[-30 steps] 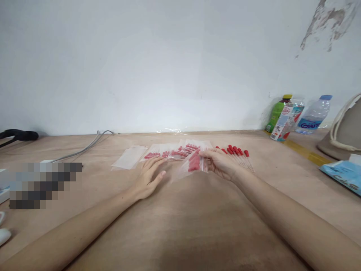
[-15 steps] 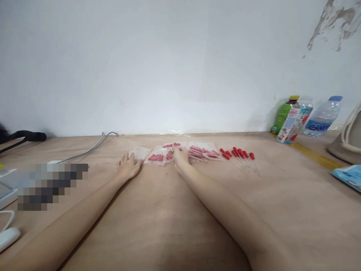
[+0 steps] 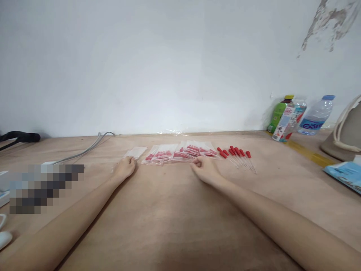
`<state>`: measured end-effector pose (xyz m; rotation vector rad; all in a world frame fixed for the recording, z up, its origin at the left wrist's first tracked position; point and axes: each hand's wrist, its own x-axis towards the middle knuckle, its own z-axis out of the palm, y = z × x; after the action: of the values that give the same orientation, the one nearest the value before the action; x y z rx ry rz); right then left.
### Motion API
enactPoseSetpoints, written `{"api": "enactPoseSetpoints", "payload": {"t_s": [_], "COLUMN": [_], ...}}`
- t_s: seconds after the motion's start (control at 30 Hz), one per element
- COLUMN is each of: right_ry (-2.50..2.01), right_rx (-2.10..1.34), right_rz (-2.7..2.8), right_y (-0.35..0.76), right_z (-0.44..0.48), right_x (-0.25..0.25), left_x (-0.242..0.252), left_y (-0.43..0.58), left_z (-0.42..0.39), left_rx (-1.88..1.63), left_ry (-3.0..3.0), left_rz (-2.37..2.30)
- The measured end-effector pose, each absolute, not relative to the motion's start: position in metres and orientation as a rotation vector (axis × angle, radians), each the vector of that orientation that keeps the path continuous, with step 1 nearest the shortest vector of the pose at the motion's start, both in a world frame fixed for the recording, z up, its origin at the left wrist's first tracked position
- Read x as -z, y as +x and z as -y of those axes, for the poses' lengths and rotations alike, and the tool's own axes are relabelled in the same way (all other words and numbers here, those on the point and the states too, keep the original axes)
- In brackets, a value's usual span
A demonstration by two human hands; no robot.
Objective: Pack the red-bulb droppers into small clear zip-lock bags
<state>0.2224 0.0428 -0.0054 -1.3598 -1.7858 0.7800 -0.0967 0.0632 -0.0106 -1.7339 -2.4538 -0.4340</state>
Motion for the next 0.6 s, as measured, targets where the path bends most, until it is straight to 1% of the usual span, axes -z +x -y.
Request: {"api": "enactPoseSetpoints", "payload": {"t_s": [0.03,0.1,0.17,0.23,0.33,0.47,0.6], "right_ry": [-1.424,-1.595,-1.735,-1.845,-2.048,-2.172,-2.269], "right_rx": [-0.498,-0.114,0.086,0.178,0.155,-0.083,-0.289], "right_rz": [1.854,1.888,1.835,1.778,1.625,1.583,1.572], "right_y": [0.241,0.276,0.309,0.338,0.373,0.399,0.404], "right_z": [-0.043,-0.047,-0.056,-0.068,-0.087,-0.105,-0.116], "right_x": [0.005,0.003,0.000,0.000,0.007,0.023,0.030], "left_x": [0.009,0.008,0.007,0.007,0.007,0.011,0.015], "left_y": [-0.096,-0.097,-0.097,-0.098,-0.101,-0.106,-0.108], "left_z": [-0.063,-0.063,-0.063,-0.063,-0.065,-0.068,-0.070], "left_rx": [0.464,0.524,0.582,0.646,0.756,0.922,1.126], "left_ry": [-1.719,-1.682,-1.638,-1.597,-1.543,-1.495,-1.442], "left_rz": [2.471,2.507,2.538,2.559,2.575,2.556,2.397]}}
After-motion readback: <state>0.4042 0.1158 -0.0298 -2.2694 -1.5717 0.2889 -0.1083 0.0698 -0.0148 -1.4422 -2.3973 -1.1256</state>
